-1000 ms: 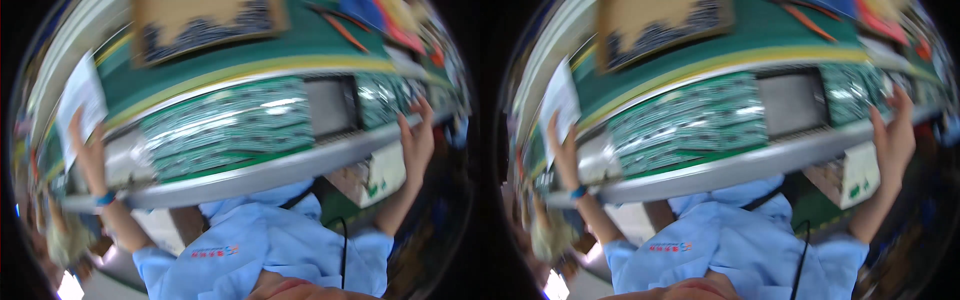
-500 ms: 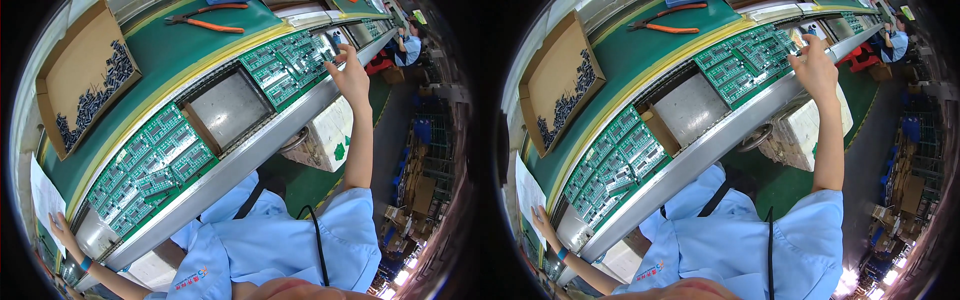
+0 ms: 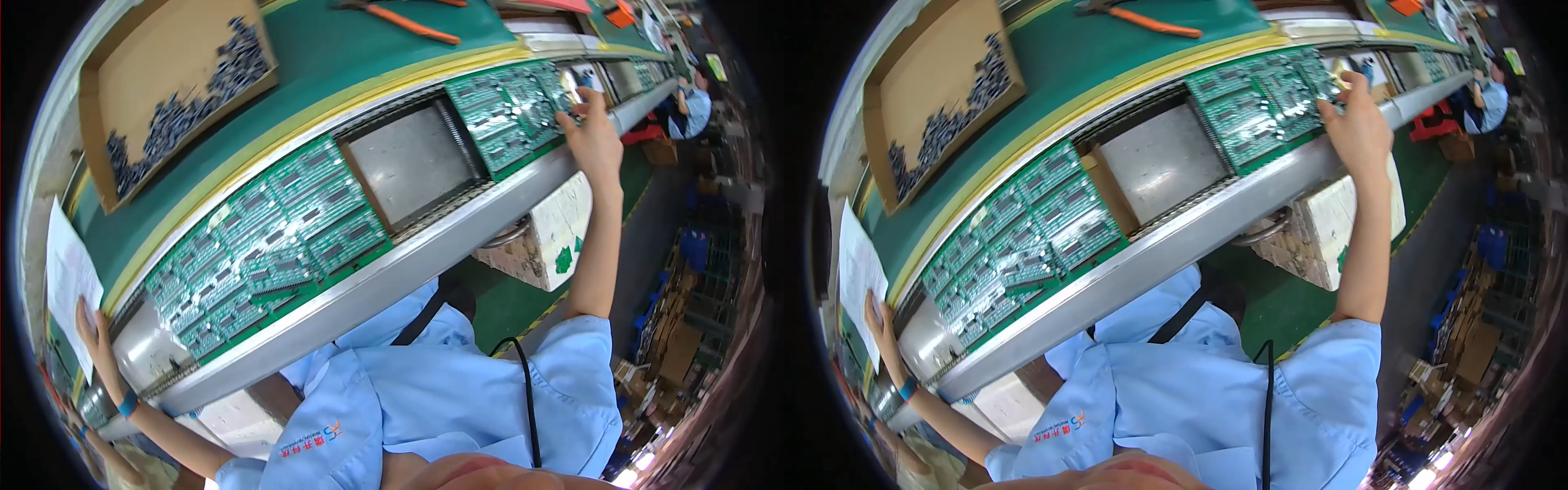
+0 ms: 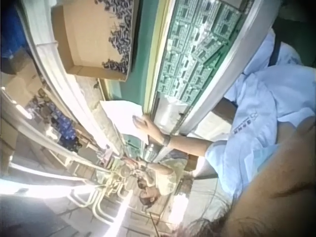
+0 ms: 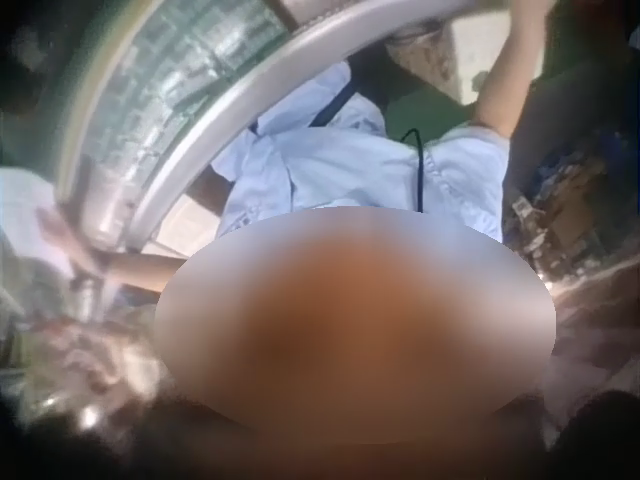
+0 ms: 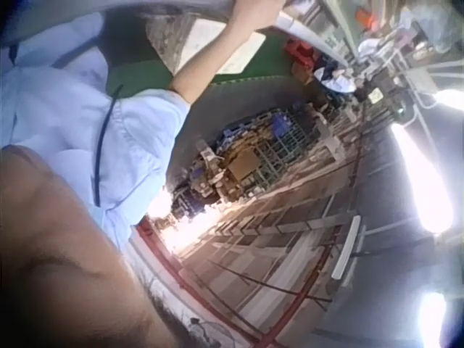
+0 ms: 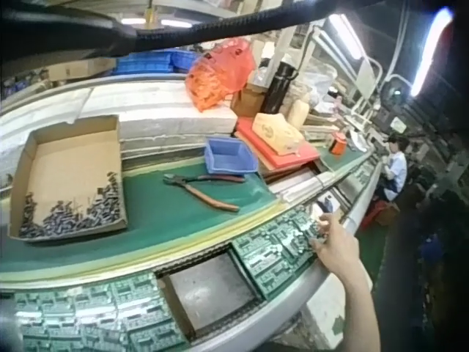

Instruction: The person inserts small electronic components into printed circuit boards by hand on an assembly line.

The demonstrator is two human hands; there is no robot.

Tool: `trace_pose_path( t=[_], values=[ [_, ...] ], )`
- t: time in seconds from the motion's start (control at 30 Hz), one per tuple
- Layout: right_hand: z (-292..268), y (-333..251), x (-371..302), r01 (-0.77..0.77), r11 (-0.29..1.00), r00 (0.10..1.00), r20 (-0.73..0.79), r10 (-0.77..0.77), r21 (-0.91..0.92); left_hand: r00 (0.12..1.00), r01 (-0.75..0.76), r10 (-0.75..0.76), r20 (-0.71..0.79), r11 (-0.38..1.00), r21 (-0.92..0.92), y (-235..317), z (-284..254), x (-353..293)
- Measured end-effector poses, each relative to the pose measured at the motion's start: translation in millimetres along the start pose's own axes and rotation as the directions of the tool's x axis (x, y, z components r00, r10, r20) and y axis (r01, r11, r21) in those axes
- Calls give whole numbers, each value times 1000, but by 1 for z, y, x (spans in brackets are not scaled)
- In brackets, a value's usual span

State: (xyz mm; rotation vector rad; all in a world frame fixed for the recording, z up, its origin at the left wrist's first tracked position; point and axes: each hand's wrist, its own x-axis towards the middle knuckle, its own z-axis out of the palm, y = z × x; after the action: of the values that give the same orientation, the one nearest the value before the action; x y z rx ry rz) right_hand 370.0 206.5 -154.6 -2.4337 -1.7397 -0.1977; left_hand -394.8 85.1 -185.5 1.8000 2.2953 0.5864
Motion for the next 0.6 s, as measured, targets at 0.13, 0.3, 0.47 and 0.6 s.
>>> trace_pose_path(
  t=[0.13,0.3,0.47,0.6],
  values=[
    [3,17,7,75,996,997,20,-77,55,1000,9,-8,-7,998,67,20,-3,-1],
    [-21,5,-1,133,977,991,-55,-126,164,999,-14,18,-37,995,96,30,1,3],
    [-38,-99,-33,376,870,927,-146,-346,319,996,21,-22,-88,1000,-14,48,7,2],
    [-44,-181,-94,577,630,724,32,-690,520,990,70,-84,-114,990,-123,49,9,-10]
  ],
)
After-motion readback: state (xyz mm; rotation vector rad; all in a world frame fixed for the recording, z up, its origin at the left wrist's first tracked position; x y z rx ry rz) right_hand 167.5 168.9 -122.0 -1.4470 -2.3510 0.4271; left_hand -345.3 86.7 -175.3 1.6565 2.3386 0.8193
